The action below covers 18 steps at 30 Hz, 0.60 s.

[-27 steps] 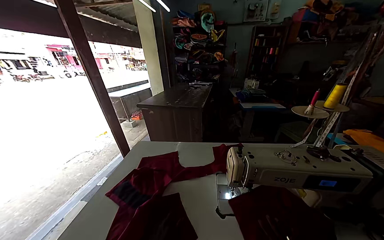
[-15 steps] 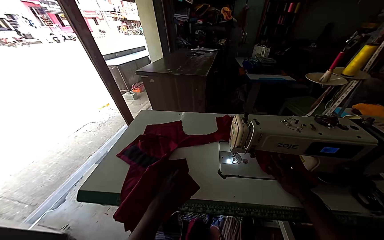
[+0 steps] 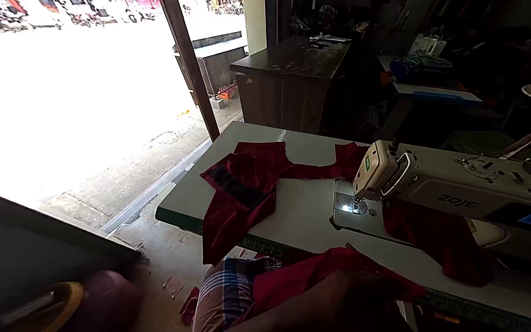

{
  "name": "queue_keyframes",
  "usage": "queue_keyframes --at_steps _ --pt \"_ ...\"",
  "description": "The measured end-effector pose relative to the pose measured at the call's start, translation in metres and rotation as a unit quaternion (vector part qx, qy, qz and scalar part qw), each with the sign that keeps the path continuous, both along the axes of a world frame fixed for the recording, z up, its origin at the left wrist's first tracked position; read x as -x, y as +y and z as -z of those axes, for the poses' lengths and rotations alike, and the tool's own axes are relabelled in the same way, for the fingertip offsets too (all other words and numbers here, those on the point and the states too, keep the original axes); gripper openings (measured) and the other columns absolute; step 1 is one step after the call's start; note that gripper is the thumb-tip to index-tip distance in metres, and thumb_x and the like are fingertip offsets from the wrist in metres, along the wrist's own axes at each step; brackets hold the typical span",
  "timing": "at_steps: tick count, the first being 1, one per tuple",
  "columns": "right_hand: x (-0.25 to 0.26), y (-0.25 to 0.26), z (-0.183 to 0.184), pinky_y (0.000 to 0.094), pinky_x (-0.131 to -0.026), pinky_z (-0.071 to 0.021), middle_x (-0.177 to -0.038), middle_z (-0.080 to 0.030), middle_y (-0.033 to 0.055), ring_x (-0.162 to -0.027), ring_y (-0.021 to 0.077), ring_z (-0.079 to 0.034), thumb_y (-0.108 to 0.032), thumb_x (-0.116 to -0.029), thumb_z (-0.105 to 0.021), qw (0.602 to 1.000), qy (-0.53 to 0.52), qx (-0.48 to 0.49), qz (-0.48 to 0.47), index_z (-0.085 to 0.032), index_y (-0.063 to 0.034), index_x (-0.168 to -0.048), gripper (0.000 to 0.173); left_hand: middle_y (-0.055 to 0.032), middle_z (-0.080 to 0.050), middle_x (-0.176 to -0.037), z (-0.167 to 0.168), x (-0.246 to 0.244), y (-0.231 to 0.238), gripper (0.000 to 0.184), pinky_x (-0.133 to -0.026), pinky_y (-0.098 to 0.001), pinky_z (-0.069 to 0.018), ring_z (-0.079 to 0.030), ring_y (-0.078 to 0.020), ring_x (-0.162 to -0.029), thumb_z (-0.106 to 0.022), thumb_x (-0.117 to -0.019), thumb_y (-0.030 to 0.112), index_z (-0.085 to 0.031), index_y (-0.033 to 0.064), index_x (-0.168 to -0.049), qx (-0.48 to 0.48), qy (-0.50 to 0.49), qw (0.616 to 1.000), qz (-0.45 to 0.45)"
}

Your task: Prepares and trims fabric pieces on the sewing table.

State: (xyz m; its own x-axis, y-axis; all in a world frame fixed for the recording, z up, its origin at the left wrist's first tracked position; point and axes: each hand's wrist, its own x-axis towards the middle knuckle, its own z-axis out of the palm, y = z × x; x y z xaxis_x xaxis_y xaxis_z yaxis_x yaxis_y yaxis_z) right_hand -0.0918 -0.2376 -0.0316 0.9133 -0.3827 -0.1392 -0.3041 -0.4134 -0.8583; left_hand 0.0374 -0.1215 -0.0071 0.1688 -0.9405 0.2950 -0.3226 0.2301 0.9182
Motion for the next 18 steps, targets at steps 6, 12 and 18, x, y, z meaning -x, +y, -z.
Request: queue_keyframes --at_steps 6,12,18 --pt "0.003 -0.103 0.020 0.0298 -0.065 -0.0612 -0.084 -0.072 -0.0018 -0.069 0.0088 -0.069 -0.015 -0.1064 -0.045 0.979 -0.149 -0.096 0.105 -0.060 -0.0029 -0.116 0.021 -0.0074 -0.073 -0.122 -0.025 -0.066 0.045 0.033 -0.096 -0.0453 -0.0568 -0.071 -0.0200 -0.109 -0.059 -0.1045 0.029 -0.070 0.0106 -0.129 -0.089 -0.192 0.967 -0.141" --pt "-0.023 -0.150 -0.010 0.0356 -0.075 -0.0647 -0.104 -0.075 0.0023 -0.088 0.0155 -0.076 -0.023 -0.1102 -0.034 0.851 -0.279 -0.229 0.380 -0.051 -0.0097 -0.125 0.025 -0.0147 -0.062 -0.137 0.036 -0.210 0.107 0.042 -0.109 -0.0560 -0.0448 -0.058 -0.0341 -0.129 -0.063 -0.1010 0.033 -0.062 0.0120 -0.137 -0.279 -0.362 0.806 -0.376" --pt "-0.013 -0.119 0.055 0.0614 -0.118 -0.0336 -0.151 -0.046 0.0331 -0.143 0.0466 -0.043 -0.053 -0.1031 -0.046 0.933 -0.049 0.342 0.103 -0.043 0.0091 -0.149 0.077 -0.0093 -0.063 -0.136 0.080 -0.209 0.122 0.042 -0.109 -0.0543 -0.0443 -0.057 -0.0313 -0.129 -0.053 -0.1047 0.043 -0.066 0.0162 -0.134 -0.340 -0.388 0.724 -0.457"
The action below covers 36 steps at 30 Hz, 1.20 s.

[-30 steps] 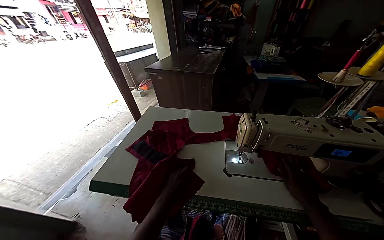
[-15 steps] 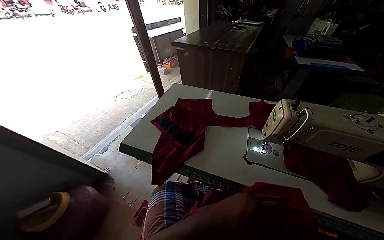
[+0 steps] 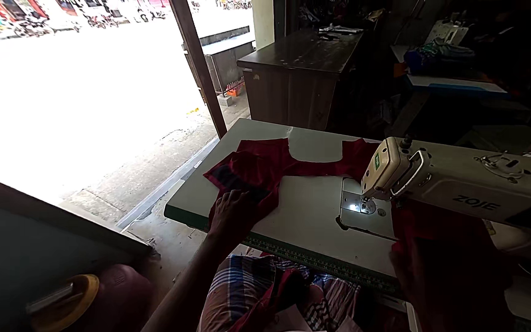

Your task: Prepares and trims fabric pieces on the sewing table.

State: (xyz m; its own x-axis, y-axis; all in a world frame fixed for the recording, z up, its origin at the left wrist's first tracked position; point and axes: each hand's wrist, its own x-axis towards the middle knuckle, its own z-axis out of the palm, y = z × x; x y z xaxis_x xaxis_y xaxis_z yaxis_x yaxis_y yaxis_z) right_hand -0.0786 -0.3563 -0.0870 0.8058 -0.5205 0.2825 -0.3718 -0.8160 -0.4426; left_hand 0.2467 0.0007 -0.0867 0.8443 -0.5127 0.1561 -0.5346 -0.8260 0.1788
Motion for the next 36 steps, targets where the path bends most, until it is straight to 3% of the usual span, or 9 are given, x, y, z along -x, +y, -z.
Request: queue_keyframes --at_steps 4,11,14,16,20,24,26,33,36 --pt "-0.007 -0.017 0.029 0.0660 -0.111 -0.0364 -0.135 -0.064 0.0199 -0.130 0.0424 -0.057 -0.078 -0.0960 -0.031 0.980 0.128 0.147 -0.031 -0.062 -0.0043 -0.137 0.090 -0.0142 -0.069 -0.116 -0.016 0.025 -0.002 0.031 -0.099 -0.0549 -0.0502 -0.064 -0.0346 -0.114 -0.057 -0.1042 0.034 -0.072 0.0097 -0.114 -0.013 0.005 0.999 -0.038" --pt "-0.020 -0.055 0.023 0.0617 -0.116 -0.0331 -0.136 -0.063 0.0196 -0.133 0.0388 -0.055 -0.074 -0.0966 -0.033 0.984 0.107 0.142 -0.030 -0.063 -0.0049 -0.135 0.085 -0.0158 -0.069 -0.120 -0.064 0.082 0.014 0.039 -0.097 -0.0580 -0.0513 -0.067 -0.0356 -0.114 -0.049 -0.1072 0.039 -0.068 0.0085 -0.121 -0.122 0.222 0.967 0.001" --pt "-0.018 -0.053 0.028 0.0613 -0.118 -0.0314 -0.147 -0.056 0.0192 -0.141 0.0369 -0.050 -0.073 -0.0962 -0.035 0.989 0.077 0.125 -0.016 -0.056 -0.0037 -0.145 0.087 -0.0156 -0.071 -0.107 -0.079 0.083 0.023 0.051 -0.094 -0.0597 -0.0508 -0.068 -0.0346 -0.106 -0.050 -0.1046 0.052 -0.072 0.0065 -0.109 -0.109 0.278 0.951 0.077" --pt "-0.017 -0.052 0.028 0.0609 -0.115 -0.0350 -0.144 -0.058 0.0204 -0.138 0.0382 -0.052 -0.072 -0.0960 -0.036 0.990 0.065 0.123 -0.015 -0.057 -0.0022 -0.143 0.087 -0.0113 -0.072 -0.099 -0.084 0.068 0.017 0.042 -0.092 -0.0564 -0.0525 -0.069 -0.0302 -0.101 -0.053 -0.1051 0.045 -0.074 0.0093 -0.102 -0.046 0.214 0.973 0.079" --pt "-0.019 -0.055 0.030 0.0640 -0.108 -0.0404 -0.128 -0.067 0.0232 -0.125 0.0414 -0.061 -0.070 -0.0962 -0.038 0.987 0.068 0.144 -0.028 -0.066 0.0003 -0.127 0.082 -0.0155 -0.067 -0.125 -0.054 0.013 -0.024 0.034 -0.109 -0.0553 -0.0455 -0.059 -0.0339 -0.126 -0.057 -0.1043 0.033 -0.069 0.0089 -0.125 0.094 0.054 0.991 0.075" --pt "-0.018 -0.056 0.029 0.0634 -0.106 -0.0410 -0.121 -0.068 0.0226 -0.120 0.0414 -0.062 -0.069 -0.0967 -0.039 0.986 0.072 0.149 -0.028 -0.068 -0.0003 -0.122 0.079 -0.0151 -0.026 -0.169 -0.002 -0.004 -0.056 0.071 -0.121 -0.0702 -0.0094 -0.017 -0.0436 -0.156 -0.034 -0.1033 0.065 -0.034 0.0240 -0.162 -0.028 0.115 0.993 -0.014" --pt "-0.017 -0.056 0.027 0.0634 -0.108 -0.0398 -0.121 -0.068 0.0215 -0.121 0.0404 -0.062 -0.069 -0.0965 -0.040 0.989 0.071 0.130 -0.014 -0.068 -0.0002 -0.122 0.078 -0.0086 -0.023 -0.171 0.017 0.006 -0.051 0.074 -0.121 -0.0711 -0.0047 -0.014 -0.0403 -0.157 -0.023 -0.1011 0.072 -0.031 0.0313 -0.163 -0.024 0.081 0.996 -0.035" --pt "-0.021 -0.068 0.022 0.0647 -0.113 -0.0335 -0.128 -0.064 0.0241 -0.128 0.0417 -0.057 -0.065 -0.0984 -0.046 0.992 0.092 0.079 0.026 -0.064 0.0015 -0.127 0.074 -0.0060 -0.024 -0.170 0.015 0.007 0.003 0.071 -0.122 -0.0694 -0.0051 -0.016 -0.0363 -0.158 -0.025 -0.1020 0.069 -0.033 0.0326 -0.162 -0.023 0.069 0.996 -0.058" --pt "-0.019 -0.060 0.018 0.0612 -0.103 -0.0464 -0.120 -0.068 0.0243 -0.116 0.0409 -0.064 -0.042 -0.1025 -0.054 0.995 -0.030 0.089 0.033 -0.069 0.0036 -0.121 0.052 -0.0062 -0.026 -0.170 0.015 0.001 0.027 0.069 -0.122 -0.0680 -0.0045 -0.017 -0.0364 -0.158 -0.025 -0.1027 0.068 -0.034 0.0323 -0.161 -0.023 0.061 0.995 -0.069"
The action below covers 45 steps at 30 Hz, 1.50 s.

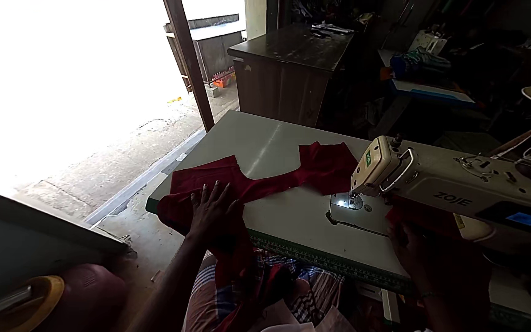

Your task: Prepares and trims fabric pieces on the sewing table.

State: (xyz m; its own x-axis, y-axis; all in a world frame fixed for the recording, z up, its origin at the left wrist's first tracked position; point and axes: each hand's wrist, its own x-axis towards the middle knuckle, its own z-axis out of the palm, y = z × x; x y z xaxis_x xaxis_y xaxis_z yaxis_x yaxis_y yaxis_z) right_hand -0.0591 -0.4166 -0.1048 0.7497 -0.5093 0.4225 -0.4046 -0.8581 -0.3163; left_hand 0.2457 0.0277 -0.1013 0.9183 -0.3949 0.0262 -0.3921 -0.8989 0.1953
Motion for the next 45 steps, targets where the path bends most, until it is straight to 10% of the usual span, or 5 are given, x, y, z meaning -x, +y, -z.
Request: queue_keyframes --at_steps 16,23,27,36,45 --pt "-0.183 0.090 -0.012 0.0559 -0.118 -0.0333 -0.158 -0.045 0.0163 -0.146 0.0329 -0.042 -0.050 -0.1073 -0.042 0.968 0.185 0.008 -0.172 -0.047 -0.0088 -0.153 0.062 -0.0041 -0.034 -0.167 0.012 -0.013 0.043 0.073 -0.121 -0.0684 -0.0090 -0.024 -0.0365 -0.155 -0.027 -0.0988 0.073 -0.044 0.0322 -0.157 0.026 -0.035 0.998 0.038" --pt "-0.136 0.153 -0.030 0.0496 -0.078 -0.0575 -0.098 -0.074 0.0097 -0.087 0.0281 -0.072 -0.025 -0.1054 -0.052 0.970 0.053 0.036 -0.233 -0.073 -0.0119 -0.126 0.032 -0.0064 -0.053 -0.153 -0.003 -0.024 0.069 0.050 -0.120 -0.0687 -0.0180 -0.038 -0.0327 -0.149 -0.035 -0.1093 0.046 -0.065 0.0156 -0.135 0.133 0.018 0.991 -0.015" --pt "-0.135 0.127 -0.020 0.0618 -0.105 -0.0432 -0.132 -0.066 0.0171 -0.130 0.0388 -0.057 -0.029 -0.0999 -0.063 0.968 0.140 0.075 -0.197 -0.066 -0.0130 -0.137 0.040 -0.0200 -0.061 -0.135 -0.015 -0.023 0.044 0.035 -0.111 -0.0686 -0.0337 -0.053 -0.0417 -0.130 -0.061 -0.1022 0.033 -0.067 0.0056 -0.123 0.111 -0.005 0.992 -0.064" --pt "-0.051 0.154 -0.050 0.0530 -0.078 -0.0536 -0.085 -0.072 0.0205 -0.080 0.0381 -0.072 -0.048 -0.1021 -0.055 0.948 0.298 0.112 0.008 -0.071 0.0023 -0.104 0.052 -0.0123 -0.024 -0.170 -0.002 -0.012 0.028 0.071 -0.119 -0.0740 -0.0060 -0.014 -0.0432 -0.156 -0.042 -0.1048 0.057 -0.031 0.0167 -0.163 0.020 0.036 0.998 -0.045" --pt "-0.024 0.092 -0.003 0.0622 -0.120 -0.0288 -0.163 -0.042 0.0057 -0.150 0.0294 -0.039 -0.050 -0.1058 -0.041 0.981 0.180 0.011 -0.076 -0.042 -0.0240 -0.159 0.059 -0.0100 -0.018 -0.172 -0.006 -0.040 -0.060 0.082 -0.120 -0.0716 -0.0053 -0.011 -0.0412 -0.158 -0.037 -0.1007 0.068 -0.025 0.0177 -0.165 -0.024 0.043 0.990 0.131"
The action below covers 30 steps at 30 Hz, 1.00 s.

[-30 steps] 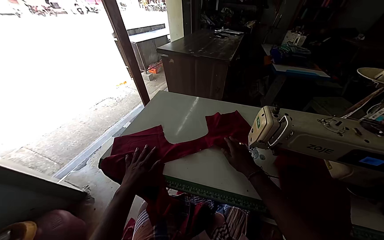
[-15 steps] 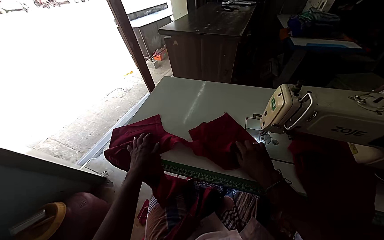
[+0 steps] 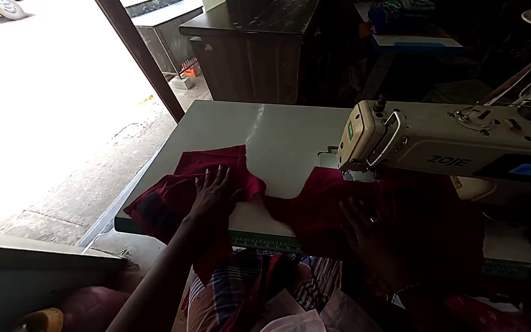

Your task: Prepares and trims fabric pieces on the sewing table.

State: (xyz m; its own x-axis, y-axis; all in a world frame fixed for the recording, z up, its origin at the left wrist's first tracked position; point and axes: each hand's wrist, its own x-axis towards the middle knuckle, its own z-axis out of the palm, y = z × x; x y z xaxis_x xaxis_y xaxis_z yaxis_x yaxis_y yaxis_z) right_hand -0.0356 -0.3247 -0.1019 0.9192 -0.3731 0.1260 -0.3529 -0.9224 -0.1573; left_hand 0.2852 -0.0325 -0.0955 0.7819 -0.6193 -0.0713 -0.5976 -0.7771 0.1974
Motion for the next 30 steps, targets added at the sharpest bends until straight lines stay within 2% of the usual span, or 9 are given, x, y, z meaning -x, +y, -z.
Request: queue_keyframes --at_steps 5,8,10,13,15,19,24,27,30 --pt "0.008 -0.026 0.009 0.0609 -0.123 -0.0247 -0.163 -0.040 0.0107 -0.152 0.0332 -0.035 -0.052 -0.1072 -0.032 0.997 -0.015 0.017 0.067 -0.041 -0.0168 -0.159 0.063 -0.0079 -0.021 -0.171 -0.001 -0.037 -0.006 0.080 -0.122 -0.0686 -0.0054 -0.012 -0.0397 -0.158 -0.035 -0.1008 0.068 -0.028 0.0203 -0.164 -0.004 -0.013 0.997 0.079" --pt "0.010 -0.018 -0.009 0.0630 -0.123 -0.0213 -0.162 -0.040 0.0148 -0.153 0.0362 -0.032 -0.044 -0.1075 -0.040 0.999 -0.008 -0.003 0.052 -0.049 -0.0108 -0.153 0.057 -0.0239 -0.022 -0.168 -0.024 -0.023 -0.013 0.068 -0.118 -0.0754 -0.0012 -0.009 -0.0509 -0.155 -0.048 -0.1047 0.049 -0.036 0.0111 -0.160 -0.012 -0.044 0.996 0.074" --pt "0.012 -0.007 -0.014 0.0585 -0.119 -0.0337 -0.150 -0.056 0.0130 -0.145 0.0344 -0.045 -0.032 -0.1042 -0.047 0.990 -0.141 0.005 -0.024 -0.068 -0.0111 -0.135 0.043 -0.0298 -0.032 -0.162 -0.047 0.013 -0.033 0.054 -0.120 -0.0744 -0.0062 -0.017 -0.0535 -0.153 -0.053 -0.1043 0.027 -0.047 0.0045 -0.153 0.056 -0.087 0.992 0.076" --pt "0.005 0.021 -0.027 0.0393 -0.100 -0.0544 -0.115 -0.075 -0.0001 -0.113 0.0164 -0.069 -0.023 -0.1029 -0.052 0.957 -0.253 -0.067 -0.124 -0.078 -0.0163 -0.112 0.028 -0.0177 -0.050 -0.154 -0.064 0.092 -0.078 0.040 -0.122 -0.0667 -0.0215 -0.035 -0.0417 -0.149 -0.045 -0.1071 0.017 -0.058 0.0091 -0.144 0.160 -0.050 0.974 0.152" --pt "-0.003 0.038 -0.033 0.0407 -0.093 -0.0559 -0.103 -0.077 0.0037 -0.099 0.0200 -0.073 -0.022 -0.1038 -0.054 0.960 -0.213 -0.122 -0.136 -0.078 -0.0118 -0.107 0.026 -0.0107 -0.051 -0.155 -0.052 0.124 -0.107 0.040 -0.123 -0.0632 -0.0223 -0.039 -0.0335 -0.150 -0.042 -0.1080 0.020 -0.059 0.0142 -0.144 0.158 -0.008 0.962 0.222" --pt "-0.012 0.035 0.015 0.0427 -0.089 -0.0523 -0.106 -0.071 -0.0010 -0.102 0.0170 -0.067 -0.030 -0.1025 -0.051 0.975 -0.172 -0.066 -0.121 -0.077 -0.0226 -0.106 0.027 -0.0010 -0.030 -0.169 -0.007 0.127 -0.130 0.052 -0.122 -0.0668 -0.0130 -0.023 -0.0280 -0.157 -0.035 -0.1102 0.040 -0.037 0.0272 -0.161 0.055 0.010 0.958 0.283" --pt "-0.007 0.030 0.015 0.0460 -0.095 -0.0480 -0.105 -0.068 -0.0022 -0.106 0.0162 -0.063 -0.019 -0.0954 -0.057 0.971 -0.157 -0.115 -0.140 -0.076 -0.0240 -0.090 0.021 0.0025 -0.028 -0.170 0.006 0.117 -0.125 0.058 -0.123 -0.0649 -0.0109 -0.021 -0.0261 -0.158 -0.030 -0.1080 0.052 -0.034 0.0311 -0.162 0.055 -0.032 0.955 0.288" --pt "-0.007 0.029 0.018 0.0476 -0.092 -0.0504 -0.107 -0.069 -0.0007 -0.105 0.0185 -0.065 -0.019 -0.0995 -0.051 0.972 -0.166 -0.082 -0.145 -0.075 -0.0276 -0.114 0.030 0.0029 -0.026 -0.170 0.005 0.117 -0.125 0.058 -0.123 -0.0649 -0.0100 -0.020 -0.0256 -0.158 -0.029 -0.1083 0.051 -0.033 0.0304 -0.162 0.051 -0.030 0.956 0.287" --pt "-0.007 0.025 0.015 0.0478 -0.097 -0.0477 -0.105 -0.067 -0.0021 -0.107 0.0162 -0.063 -0.015 -0.0935 -0.058 0.967 -0.144 -0.114 -0.177 -0.077 -0.0268 -0.089 0.023 0.0022 -0.027 -0.170 0.006 0.118 -0.126 0.058 -0.123 -0.0657 -0.0110 -0.021 -0.0271 -0.158 -0.028 -0.1083 0.053 -0.033 0.0323 -0.162 0.042 -0.031 0.957 0.285"
